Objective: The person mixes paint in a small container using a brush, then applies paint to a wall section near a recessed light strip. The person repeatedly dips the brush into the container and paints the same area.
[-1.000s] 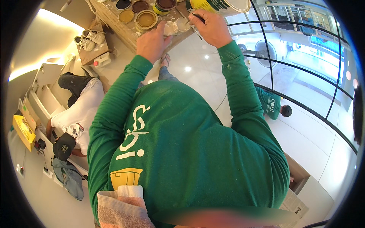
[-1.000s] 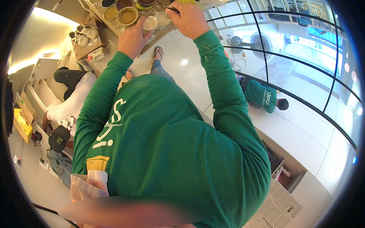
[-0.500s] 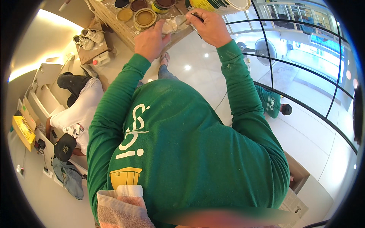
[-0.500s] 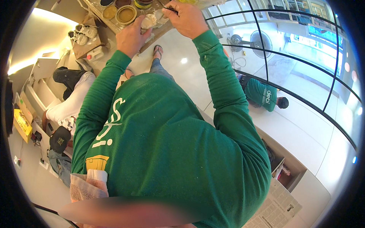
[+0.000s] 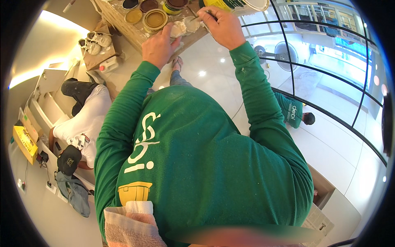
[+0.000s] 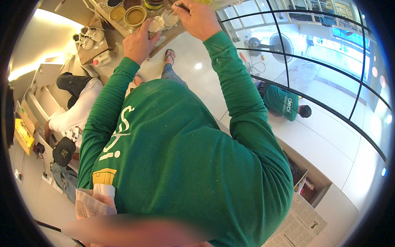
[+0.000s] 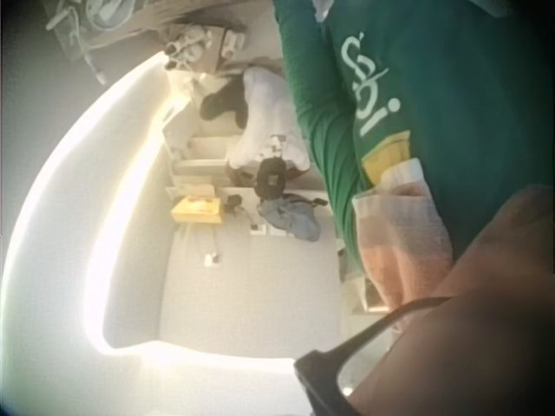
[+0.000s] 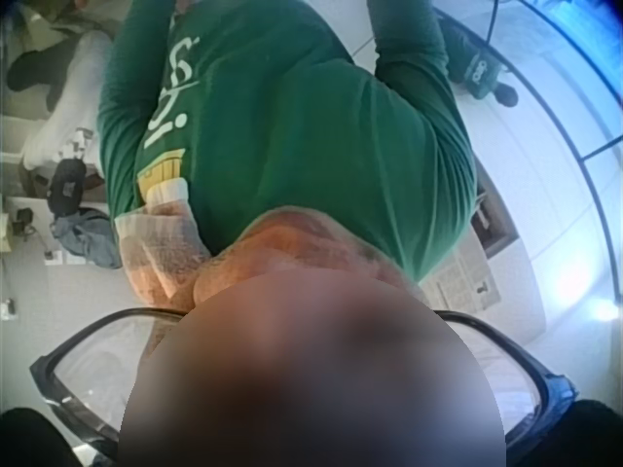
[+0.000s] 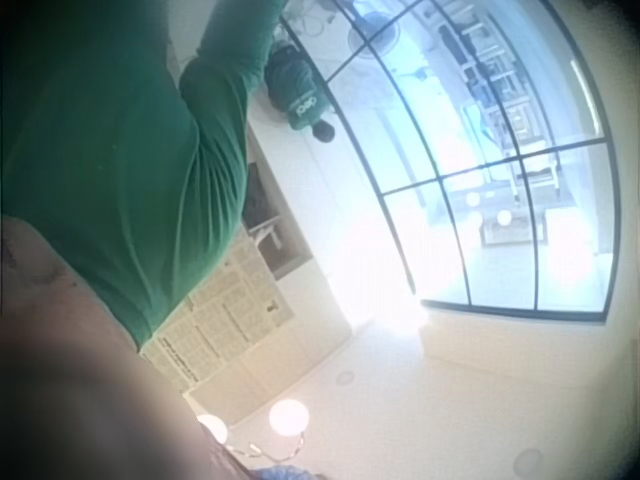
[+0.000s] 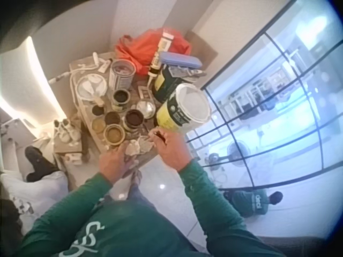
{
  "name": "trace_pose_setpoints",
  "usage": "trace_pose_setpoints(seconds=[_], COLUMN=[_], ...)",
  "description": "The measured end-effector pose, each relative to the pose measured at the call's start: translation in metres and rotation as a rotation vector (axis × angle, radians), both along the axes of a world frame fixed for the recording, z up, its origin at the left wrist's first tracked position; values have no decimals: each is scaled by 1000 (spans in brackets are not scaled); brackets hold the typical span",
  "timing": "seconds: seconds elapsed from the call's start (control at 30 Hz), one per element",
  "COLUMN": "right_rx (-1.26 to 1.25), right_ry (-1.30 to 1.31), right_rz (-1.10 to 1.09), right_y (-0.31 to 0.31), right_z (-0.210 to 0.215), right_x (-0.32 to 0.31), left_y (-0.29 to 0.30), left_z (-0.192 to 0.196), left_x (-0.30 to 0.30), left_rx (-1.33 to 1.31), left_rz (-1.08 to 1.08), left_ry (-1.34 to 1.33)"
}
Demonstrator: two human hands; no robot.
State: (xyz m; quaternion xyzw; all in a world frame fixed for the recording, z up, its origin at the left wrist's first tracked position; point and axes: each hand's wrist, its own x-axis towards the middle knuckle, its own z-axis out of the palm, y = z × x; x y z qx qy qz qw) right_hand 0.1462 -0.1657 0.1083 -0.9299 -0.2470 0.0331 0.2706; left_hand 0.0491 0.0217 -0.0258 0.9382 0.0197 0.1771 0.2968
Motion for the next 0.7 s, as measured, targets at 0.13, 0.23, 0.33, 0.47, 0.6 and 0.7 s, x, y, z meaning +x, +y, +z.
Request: trace_pose_setpoints(seconds=[0.13, 0.23, 0.33, 0.47, 0.6, 0.7], right_rx=[5, 78, -96, 52, 33, -10], right_ry=[34, -11, 55, 32, 63, 2], right_rz=[137, -1, 46, 54, 105, 50], right_y=[1, 1, 2, 2, 3, 3], right_z=[1, 1, 2, -1, -3, -2], right_x=[0, 1, 2, 3, 7, 9], left_y=[0, -1, 1, 0, 2, 1], left_z=[1, 1, 2, 3, 3, 3], left_x=[0, 0, 2, 1, 1, 2], left_rx=[-4, 7, 18, 24, 44, 43], left_rz=[-1, -3, -9, -9, -9, -10], left_ry=[-39, 61, -8, 48, 50, 58])
